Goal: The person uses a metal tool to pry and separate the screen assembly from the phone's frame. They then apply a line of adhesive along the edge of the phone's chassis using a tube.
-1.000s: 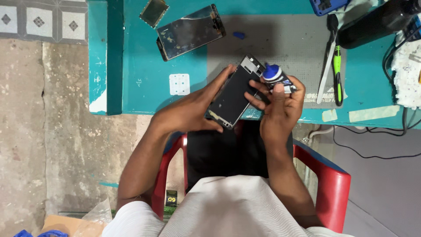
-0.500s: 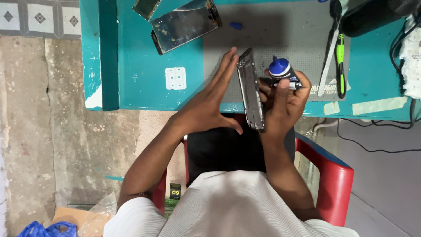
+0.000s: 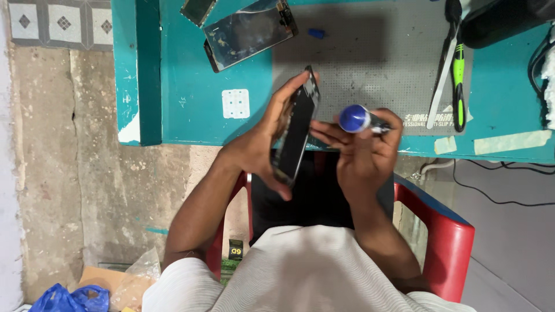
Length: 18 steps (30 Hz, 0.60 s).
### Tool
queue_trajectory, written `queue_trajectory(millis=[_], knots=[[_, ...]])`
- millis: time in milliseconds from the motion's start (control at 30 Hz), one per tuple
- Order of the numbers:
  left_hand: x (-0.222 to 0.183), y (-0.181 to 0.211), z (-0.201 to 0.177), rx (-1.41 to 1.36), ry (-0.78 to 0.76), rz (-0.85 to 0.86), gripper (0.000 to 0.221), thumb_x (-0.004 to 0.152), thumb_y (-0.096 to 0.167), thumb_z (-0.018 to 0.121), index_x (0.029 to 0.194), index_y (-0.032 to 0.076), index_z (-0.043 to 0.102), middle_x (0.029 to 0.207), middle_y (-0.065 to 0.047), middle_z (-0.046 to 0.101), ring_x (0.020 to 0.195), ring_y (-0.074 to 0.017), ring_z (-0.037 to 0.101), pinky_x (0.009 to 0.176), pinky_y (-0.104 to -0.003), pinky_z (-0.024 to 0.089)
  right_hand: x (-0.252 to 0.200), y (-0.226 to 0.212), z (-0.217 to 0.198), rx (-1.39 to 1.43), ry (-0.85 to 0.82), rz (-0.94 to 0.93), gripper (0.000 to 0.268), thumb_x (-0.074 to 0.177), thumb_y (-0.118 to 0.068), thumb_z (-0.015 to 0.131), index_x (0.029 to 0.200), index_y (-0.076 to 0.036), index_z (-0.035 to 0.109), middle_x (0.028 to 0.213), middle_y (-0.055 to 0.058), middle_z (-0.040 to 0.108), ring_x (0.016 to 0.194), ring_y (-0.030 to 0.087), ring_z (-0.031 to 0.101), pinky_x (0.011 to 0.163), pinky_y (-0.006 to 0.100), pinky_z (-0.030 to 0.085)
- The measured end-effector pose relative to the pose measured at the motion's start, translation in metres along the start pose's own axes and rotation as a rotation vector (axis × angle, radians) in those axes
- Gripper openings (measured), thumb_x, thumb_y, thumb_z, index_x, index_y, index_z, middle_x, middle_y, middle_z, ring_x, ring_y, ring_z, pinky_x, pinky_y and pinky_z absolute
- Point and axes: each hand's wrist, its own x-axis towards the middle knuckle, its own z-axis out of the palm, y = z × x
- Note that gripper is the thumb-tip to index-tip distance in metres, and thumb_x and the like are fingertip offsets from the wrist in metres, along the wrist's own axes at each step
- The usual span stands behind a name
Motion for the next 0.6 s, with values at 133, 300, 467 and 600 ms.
queue_trajectory(millis=[133, 300, 467, 600], knots=[[-0.003, 0.013, 0.004, -0.719, 0.097, -0.249, 0.163, 0.046, 0.062, 0.1, 0.168, 0.007, 0.006, 0.165, -0.026, 0.029, 0.147, -0.0398, 0.04, 0.114, -0.052, 0.045, 0.007, -0.018, -0.014, -0.124, -0.063, -0.158, 0.024, 0.119, -0.013, 0.058, 0.132, -0.003, 0.04, 0.109, 0.023, 0.071, 0.105, 0.04, 0.073, 0.097, 0.051, 0.064], [-0.001, -0.013, 0.012, -1.038, -0.111, -0.147, 0.14, 0.065, 0.082, 0.078, 0.165, 0.001, 0.024, 0.158, -0.028, 0.046, 0.14, -0.0388, 0.055, 0.109, -0.056, 0.051, 0.037, -0.054, -0.014, -0.272, -0.389, 0.074, 0.018, 0.11, -0.011, 0.061, 0.121, 0.0, 0.052, 0.122, 0.021, 0.068, 0.116, 0.033, 0.07, 0.089, 0.036, 0.061], [-0.023, -0.033, 0.012, -0.975, -0.131, -0.328, 0.133, 0.075, 0.089, 0.065, 0.163, -0.005, 0.032, 0.162, -0.025, 0.045, 0.145, -0.0349, 0.047, 0.127, -0.053, 0.041, 0.059, -0.066, -0.025, -0.309, -0.608, 0.371, 0.019, 0.1, -0.006, 0.064, 0.114, 0.005, 0.06, 0.128, 0.022, 0.067, 0.093, 0.02, 0.069, 0.066, 0.026, 0.06], [-0.02, -0.021, 0.011, -0.988, -0.211, -0.355, 0.127, 0.079, 0.093, 0.046, 0.165, 0.002, 0.026, 0.16, -0.023, 0.048, 0.149, -0.0341, 0.051, 0.128, -0.053, 0.044, 0.05, -0.051, -0.047, -0.298, -0.563, 0.322, 0.016, 0.107, -0.002, 0.066, 0.115, 0.011, 0.061, 0.097, 0.023, 0.073, 0.072, 0.015, 0.069, 0.066, 0.026, 0.059]])
